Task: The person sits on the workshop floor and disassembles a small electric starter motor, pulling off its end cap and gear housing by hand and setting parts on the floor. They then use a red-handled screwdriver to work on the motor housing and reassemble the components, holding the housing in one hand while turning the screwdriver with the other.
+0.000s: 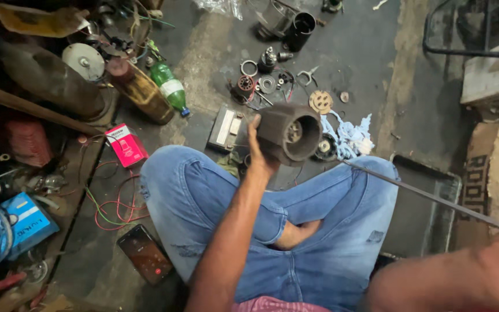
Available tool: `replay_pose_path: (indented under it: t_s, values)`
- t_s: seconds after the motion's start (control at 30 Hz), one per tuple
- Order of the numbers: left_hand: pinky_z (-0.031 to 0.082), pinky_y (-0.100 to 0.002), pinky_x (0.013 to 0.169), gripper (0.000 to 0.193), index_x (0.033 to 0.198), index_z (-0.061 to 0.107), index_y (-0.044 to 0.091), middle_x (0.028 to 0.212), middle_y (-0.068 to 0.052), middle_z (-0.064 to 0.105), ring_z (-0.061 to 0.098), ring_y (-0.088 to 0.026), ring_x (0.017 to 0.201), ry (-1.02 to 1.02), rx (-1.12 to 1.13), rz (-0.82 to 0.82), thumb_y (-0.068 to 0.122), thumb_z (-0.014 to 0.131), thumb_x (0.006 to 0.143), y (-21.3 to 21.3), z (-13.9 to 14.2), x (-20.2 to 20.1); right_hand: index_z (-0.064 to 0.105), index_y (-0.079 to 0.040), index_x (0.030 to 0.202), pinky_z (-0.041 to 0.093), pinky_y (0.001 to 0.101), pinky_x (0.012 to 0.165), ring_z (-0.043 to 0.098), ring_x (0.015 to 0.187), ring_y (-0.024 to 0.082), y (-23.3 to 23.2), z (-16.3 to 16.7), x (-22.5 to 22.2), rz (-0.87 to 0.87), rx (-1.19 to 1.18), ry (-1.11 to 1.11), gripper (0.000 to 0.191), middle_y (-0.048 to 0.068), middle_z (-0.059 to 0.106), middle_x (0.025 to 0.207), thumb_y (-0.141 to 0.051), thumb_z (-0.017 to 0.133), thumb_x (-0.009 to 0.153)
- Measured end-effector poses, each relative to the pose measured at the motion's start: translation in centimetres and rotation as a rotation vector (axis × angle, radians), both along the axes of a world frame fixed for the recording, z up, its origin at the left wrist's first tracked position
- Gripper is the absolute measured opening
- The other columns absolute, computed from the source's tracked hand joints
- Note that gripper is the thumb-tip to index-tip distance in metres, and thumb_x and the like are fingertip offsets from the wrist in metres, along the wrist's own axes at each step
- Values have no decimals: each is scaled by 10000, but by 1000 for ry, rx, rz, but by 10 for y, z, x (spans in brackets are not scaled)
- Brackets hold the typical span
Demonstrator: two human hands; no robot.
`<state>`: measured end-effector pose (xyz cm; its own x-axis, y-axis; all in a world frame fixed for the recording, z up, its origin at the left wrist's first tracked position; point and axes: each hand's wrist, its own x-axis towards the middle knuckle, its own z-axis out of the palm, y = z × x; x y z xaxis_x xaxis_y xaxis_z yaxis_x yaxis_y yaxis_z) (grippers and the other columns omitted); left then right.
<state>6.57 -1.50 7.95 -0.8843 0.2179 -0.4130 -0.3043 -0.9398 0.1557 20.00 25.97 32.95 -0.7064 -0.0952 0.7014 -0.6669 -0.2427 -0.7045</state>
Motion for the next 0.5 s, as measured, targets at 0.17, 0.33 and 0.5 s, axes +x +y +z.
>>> replay_pose_path:
  t_s: [0.17,0.33,0.5]
  values:
    - [552,-463,913,648,1258,672,168,1178,-20,714,683,-231,1054,17,56,-36,663,612,845,10,-6,-1,429,-39,1118,391,309,632,468,669,168,-45,-2,-27,40,-59,96,353,135,492,855,-265,631,939]
    - [550,-453,974,620,1288,669,160,1228,-23,709,675,-226,1105,13,115,-36,641,579,908,15,-8,2,409,-68,1066,347,305,582,413,609,151,-75,-7,-41,9,-109,133,360,101,448,792,-319,629,933]
    - [556,-468,957,591,1259,665,154,1215,-40,708,684,-236,1103,89,218,-13,620,480,946,21,-15,0,388,-97,1014,303,302,532,358,549,134,-80,-5,-43,6,-122,162,376,66,404,729,-373,628,927]
